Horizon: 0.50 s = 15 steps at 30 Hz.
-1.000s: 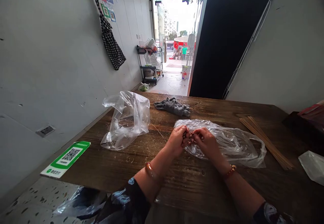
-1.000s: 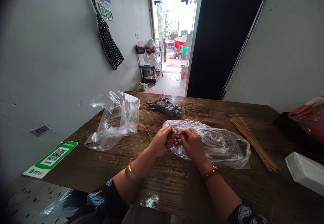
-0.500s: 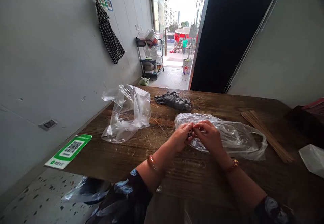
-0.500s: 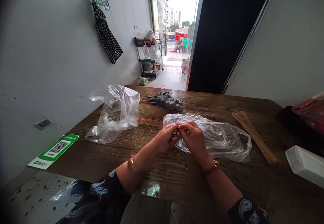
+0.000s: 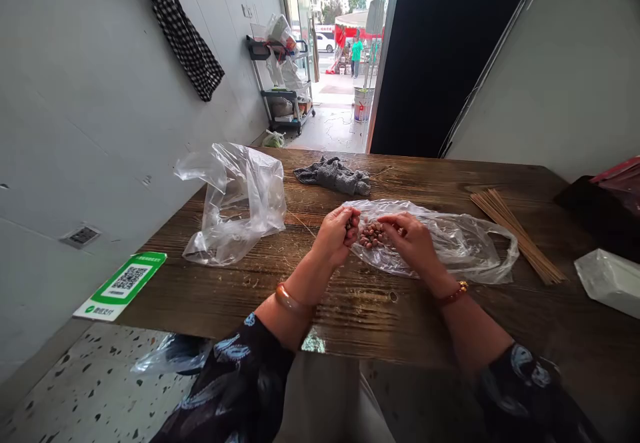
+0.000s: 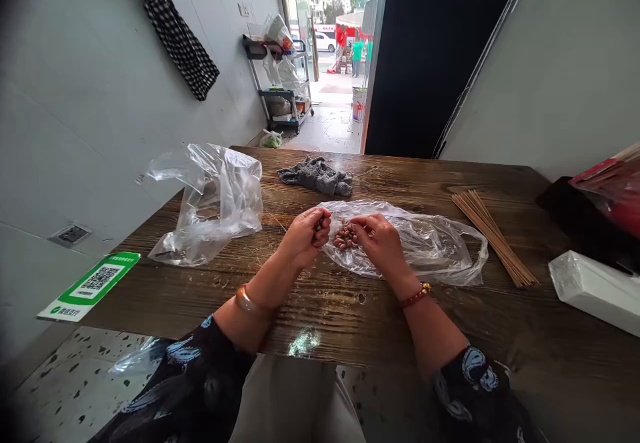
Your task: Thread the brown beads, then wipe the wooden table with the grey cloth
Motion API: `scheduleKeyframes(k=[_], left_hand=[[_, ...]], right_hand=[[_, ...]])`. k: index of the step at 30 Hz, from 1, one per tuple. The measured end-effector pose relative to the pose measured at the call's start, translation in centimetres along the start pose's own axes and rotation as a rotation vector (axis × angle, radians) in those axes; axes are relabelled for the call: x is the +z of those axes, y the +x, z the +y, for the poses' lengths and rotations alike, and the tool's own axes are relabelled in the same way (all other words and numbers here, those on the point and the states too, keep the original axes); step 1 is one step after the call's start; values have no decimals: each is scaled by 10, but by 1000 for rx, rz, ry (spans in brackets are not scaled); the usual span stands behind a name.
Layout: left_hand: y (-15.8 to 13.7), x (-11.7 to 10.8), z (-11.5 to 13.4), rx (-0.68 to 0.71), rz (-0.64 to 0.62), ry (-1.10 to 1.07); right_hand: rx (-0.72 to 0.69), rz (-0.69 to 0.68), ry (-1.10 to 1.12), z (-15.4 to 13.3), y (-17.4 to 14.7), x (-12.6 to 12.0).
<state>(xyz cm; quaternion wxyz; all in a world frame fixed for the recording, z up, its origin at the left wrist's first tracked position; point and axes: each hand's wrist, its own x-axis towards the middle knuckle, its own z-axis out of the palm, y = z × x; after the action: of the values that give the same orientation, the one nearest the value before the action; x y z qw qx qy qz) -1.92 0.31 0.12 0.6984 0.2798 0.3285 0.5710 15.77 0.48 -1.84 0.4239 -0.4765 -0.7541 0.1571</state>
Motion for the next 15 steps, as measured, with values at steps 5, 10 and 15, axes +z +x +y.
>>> scheduleKeyframes(k=[5,10,15], left_hand=[[1,-2,1,5,-9,-12],[-1,-2,0,15,-14,-20],[0,-2,1,7,-10,-17]], right_hand=[[-128,-195,-187,5,-3,7],[-155,-171,-357,10,-4,7],[-54,-10,-277,17,0,1]])
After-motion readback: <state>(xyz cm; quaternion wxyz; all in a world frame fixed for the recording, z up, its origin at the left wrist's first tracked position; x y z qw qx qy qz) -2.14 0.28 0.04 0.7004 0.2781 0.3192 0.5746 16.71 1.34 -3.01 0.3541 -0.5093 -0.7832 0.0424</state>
